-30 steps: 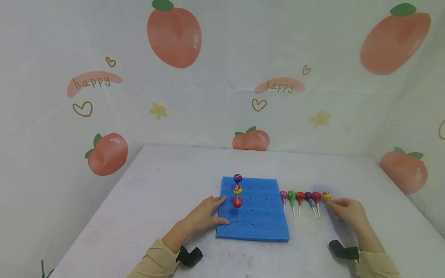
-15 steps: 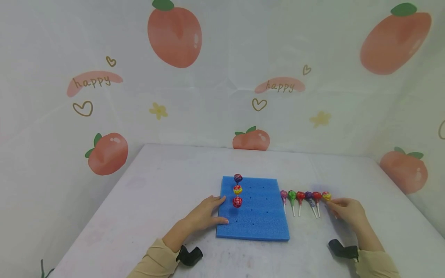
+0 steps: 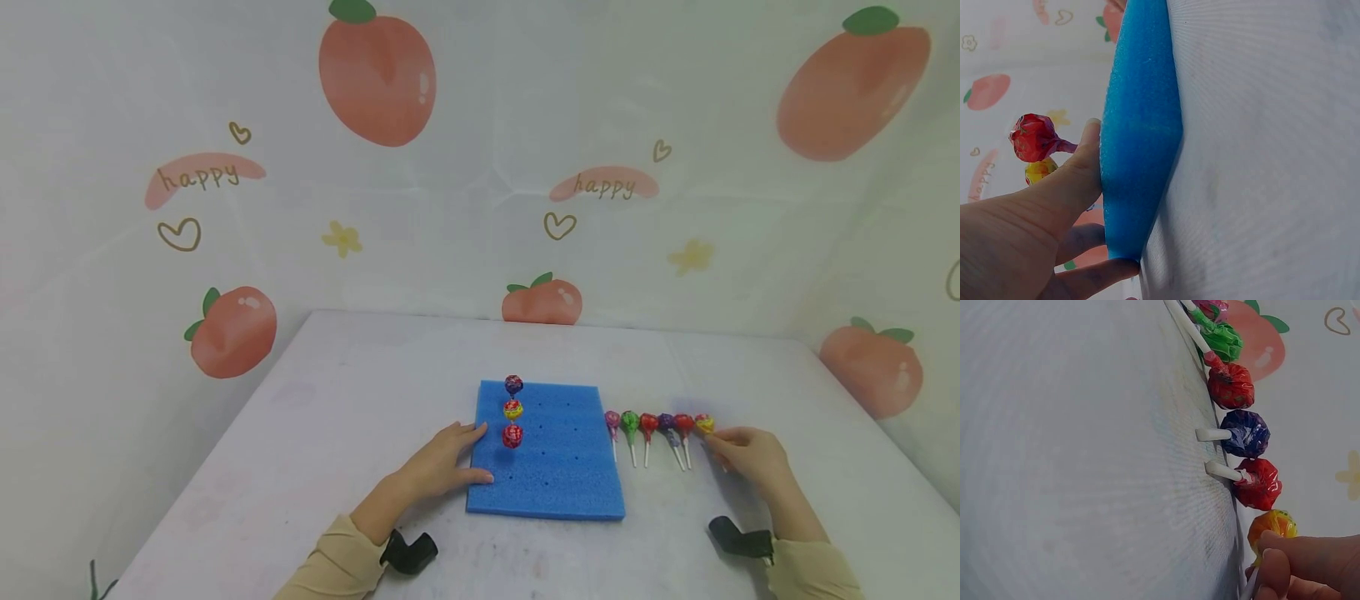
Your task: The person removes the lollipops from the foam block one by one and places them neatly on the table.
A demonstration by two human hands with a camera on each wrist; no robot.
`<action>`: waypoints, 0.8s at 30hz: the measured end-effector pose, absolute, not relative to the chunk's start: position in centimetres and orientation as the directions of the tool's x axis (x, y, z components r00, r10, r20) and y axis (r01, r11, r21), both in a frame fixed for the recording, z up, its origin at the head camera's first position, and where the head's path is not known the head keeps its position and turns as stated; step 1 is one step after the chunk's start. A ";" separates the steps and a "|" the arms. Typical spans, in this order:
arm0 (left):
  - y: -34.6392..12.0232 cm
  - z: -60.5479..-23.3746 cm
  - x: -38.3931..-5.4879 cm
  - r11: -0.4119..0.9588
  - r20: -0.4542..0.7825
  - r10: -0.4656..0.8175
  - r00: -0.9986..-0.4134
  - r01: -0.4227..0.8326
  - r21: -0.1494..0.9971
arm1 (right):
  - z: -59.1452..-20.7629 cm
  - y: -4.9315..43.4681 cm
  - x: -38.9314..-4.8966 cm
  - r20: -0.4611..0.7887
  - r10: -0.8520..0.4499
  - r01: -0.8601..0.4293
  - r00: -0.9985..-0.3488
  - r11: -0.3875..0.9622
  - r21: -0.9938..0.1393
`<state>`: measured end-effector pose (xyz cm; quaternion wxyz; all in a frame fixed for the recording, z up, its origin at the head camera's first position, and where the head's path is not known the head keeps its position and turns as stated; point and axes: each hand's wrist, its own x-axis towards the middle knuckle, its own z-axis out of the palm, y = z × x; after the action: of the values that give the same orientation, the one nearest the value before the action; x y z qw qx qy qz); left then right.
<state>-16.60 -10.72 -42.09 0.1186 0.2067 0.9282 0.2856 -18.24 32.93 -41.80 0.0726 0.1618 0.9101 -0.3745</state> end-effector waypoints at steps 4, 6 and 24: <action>-10.7 -42.1 -16.6 0.749 -0.103 0.451 -0.887 0.314 0.583 | -41.9 33.0 -18.3 -0.256 0.242 0.352 -0.936 0.669 -0.655; -10.7 -42.1 -16.5 0.748 -0.102 0.453 -0.886 0.315 0.584 | -42.0 33.1 -18.3 -0.260 0.239 0.353 -0.935 0.670 -0.653; -10.7 -42.0 -16.5 0.751 -0.104 0.452 -0.886 0.315 0.580 | -42.1 33.2 -18.5 -0.260 0.204 0.327 -0.944 0.684 -0.652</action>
<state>-16.52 -10.70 -42.02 0.1196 0.2068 0.9280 0.2860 -18.49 33.25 -42.10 0.0837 0.1452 0.9139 -0.3698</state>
